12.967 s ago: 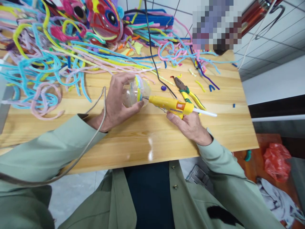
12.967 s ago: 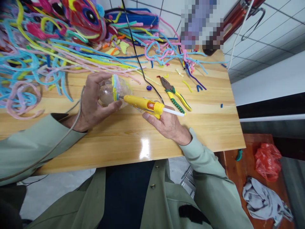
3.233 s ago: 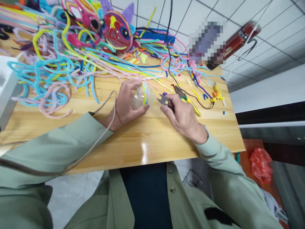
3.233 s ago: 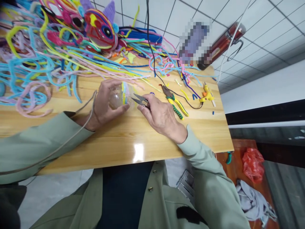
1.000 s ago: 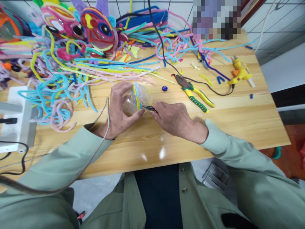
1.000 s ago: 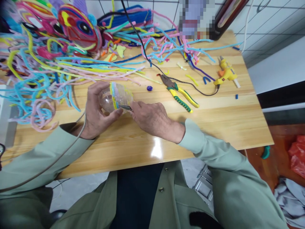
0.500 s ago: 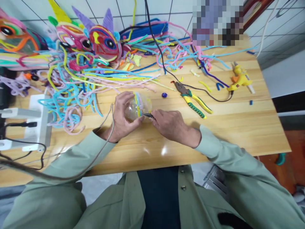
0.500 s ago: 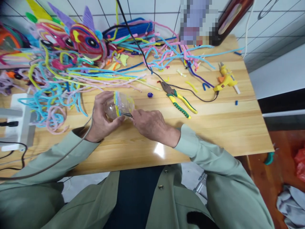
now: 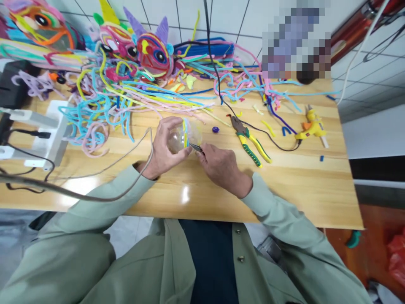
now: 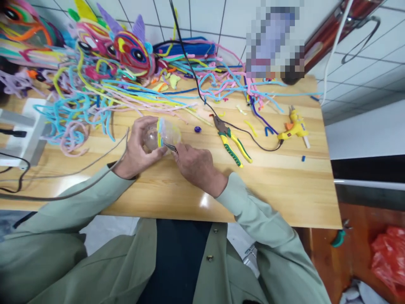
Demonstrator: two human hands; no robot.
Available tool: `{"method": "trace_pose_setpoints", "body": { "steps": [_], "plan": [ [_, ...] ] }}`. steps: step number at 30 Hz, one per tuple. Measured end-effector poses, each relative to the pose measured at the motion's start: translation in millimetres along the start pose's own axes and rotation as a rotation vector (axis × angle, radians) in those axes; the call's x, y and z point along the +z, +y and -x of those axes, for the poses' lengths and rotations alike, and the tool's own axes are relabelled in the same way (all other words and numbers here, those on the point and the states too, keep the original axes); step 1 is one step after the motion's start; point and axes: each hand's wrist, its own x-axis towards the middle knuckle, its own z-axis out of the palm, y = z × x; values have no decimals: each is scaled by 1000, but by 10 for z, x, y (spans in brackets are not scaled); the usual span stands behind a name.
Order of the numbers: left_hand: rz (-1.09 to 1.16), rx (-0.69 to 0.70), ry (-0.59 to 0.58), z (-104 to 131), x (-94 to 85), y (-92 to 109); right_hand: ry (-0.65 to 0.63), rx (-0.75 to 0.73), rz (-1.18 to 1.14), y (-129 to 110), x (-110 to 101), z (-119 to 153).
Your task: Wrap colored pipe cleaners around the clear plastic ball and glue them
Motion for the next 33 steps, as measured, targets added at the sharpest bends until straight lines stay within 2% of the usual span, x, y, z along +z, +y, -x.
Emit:
{"method": "trace_pose_setpoints", "body": {
  "steps": [4,11,16,22,33],
  "plan": [
    [-86,37,-1,26,-53,38,61,-81,-5,20,69,43],
    [-54,62,15,49,-82,80,45,-127,-58,86,157,59],
    [-85,-29,-2,94,-63,61,68,-115,-34,83,163,59],
    [-15,59,1,58,-83,46,-6,-53,-21,58,164,33],
    [-27,53,-23,52,-70,60,-12,-53,-35,93,182,56]
  ]
}}
